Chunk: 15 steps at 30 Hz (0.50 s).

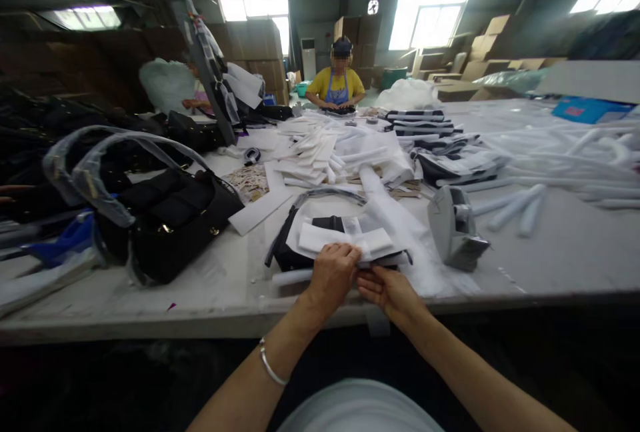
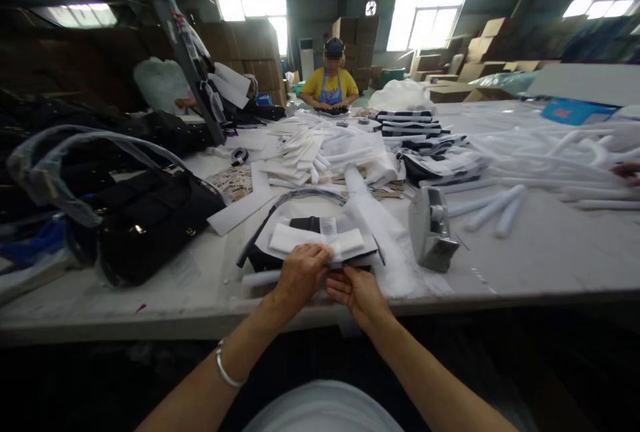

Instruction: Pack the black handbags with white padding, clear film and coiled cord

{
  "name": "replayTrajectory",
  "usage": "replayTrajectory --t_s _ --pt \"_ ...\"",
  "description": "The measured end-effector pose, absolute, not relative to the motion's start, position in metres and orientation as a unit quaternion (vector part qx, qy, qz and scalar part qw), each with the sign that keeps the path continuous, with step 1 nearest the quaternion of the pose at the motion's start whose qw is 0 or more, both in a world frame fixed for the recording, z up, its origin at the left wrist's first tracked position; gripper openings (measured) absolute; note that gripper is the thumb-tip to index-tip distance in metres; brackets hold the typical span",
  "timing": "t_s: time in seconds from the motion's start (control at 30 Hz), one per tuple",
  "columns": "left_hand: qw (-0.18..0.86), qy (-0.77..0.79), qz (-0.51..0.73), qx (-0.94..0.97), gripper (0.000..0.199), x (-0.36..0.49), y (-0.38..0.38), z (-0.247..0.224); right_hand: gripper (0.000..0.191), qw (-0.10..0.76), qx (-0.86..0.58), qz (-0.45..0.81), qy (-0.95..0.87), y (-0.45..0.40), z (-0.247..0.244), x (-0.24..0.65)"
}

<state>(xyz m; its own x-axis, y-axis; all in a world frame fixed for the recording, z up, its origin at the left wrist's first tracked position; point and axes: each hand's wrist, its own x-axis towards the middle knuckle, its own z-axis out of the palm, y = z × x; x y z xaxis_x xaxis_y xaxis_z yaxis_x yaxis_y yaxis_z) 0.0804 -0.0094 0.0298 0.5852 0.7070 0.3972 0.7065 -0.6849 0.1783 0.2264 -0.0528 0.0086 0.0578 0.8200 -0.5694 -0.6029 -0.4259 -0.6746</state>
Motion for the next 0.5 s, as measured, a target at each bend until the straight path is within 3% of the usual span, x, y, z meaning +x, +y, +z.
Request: replayTrajectory --t_s 0.13,0.27,0.4,0.5 --pt "-0.042 0.385 0.272 0.881 0.023 0.081 -0.011 0.018 0.011 0.513 -0.535 0.663 -0.105 -0.051 0.018 0.223" --pt "-0.075 0.369 0.330 0.866 0.025 0.084 -0.015 0.005 0.015 0.422 -0.576 0.655 -0.249 -0.067 0.027 0.248" --pt "-0.082 0.359 0.352 0.860 0.025 0.085 -0.017 -0.002 0.020 0.360 -0.588 0.325 -0.648 -0.101 0.023 0.287" --pt "-0.083 0.358 0.362 0.857 0.025 0.085 -0.017 -0.004 0.051 0.246 -0.449 0.060 -0.857 -0.113 0.005 0.301"
